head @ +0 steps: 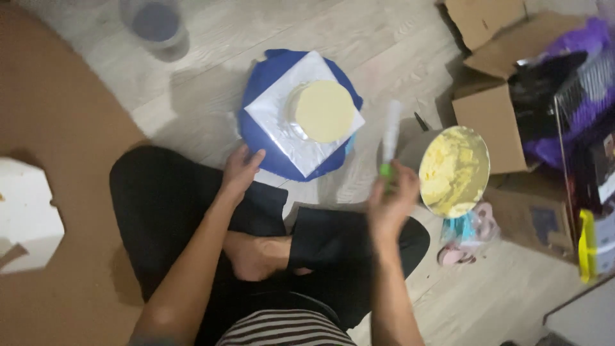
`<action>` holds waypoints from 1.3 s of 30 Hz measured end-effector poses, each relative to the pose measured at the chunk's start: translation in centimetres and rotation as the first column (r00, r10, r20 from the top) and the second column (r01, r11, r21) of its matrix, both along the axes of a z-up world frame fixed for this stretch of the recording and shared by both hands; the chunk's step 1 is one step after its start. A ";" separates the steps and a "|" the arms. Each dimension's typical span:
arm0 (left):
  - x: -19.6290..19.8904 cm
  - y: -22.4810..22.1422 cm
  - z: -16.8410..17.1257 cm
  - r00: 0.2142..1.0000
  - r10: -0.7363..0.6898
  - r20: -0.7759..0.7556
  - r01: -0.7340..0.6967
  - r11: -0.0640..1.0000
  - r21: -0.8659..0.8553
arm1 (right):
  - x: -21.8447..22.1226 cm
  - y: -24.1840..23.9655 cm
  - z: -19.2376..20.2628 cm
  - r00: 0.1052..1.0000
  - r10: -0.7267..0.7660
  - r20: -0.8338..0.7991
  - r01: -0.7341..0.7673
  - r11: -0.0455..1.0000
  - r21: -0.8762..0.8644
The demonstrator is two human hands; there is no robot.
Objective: Applying frosting to a small round cake using a spatula while sitting on the floor.
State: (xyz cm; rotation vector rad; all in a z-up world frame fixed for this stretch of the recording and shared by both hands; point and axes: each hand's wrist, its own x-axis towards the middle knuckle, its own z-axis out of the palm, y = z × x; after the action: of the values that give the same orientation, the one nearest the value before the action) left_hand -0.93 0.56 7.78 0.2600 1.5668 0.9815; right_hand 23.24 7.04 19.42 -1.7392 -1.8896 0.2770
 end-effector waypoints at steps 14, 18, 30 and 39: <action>1.6 0.2 -2.3 0.986 -0.059 -0.154 0.060 0.998 0.004 | 25.0 -3.5 -1.7 0.907 -0.418 0.053 0.413 0.907 0.080; 0.9 0.1 -3.4 0.984 -0.091 -0.150 0.084 0.995 -0.048 | 25.2 -1.8 -3.4 0.903 -0.427 -0.046 0.429 0.900 0.074; 1.9 0.0 -0.8 0.981 -0.097 -0.168 0.107 0.993 0.051 | 29.4 -10.2 -4.1 0.881 -0.386 0.272 0.404 0.915 -0.010; 3.2 -2.3 -6.2 0.985 -0.143 0.098 0.149 0.987 -0.056 | 27.2 -13.0 0.3 0.865 -0.481 0.146 0.485 0.875 0.007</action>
State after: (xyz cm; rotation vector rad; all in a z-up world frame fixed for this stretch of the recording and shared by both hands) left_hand 2.23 -1.70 1.62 0.2763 1.4690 0.8176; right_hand 50.46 -5.97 19.68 -2.2325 -1.4718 -0.0148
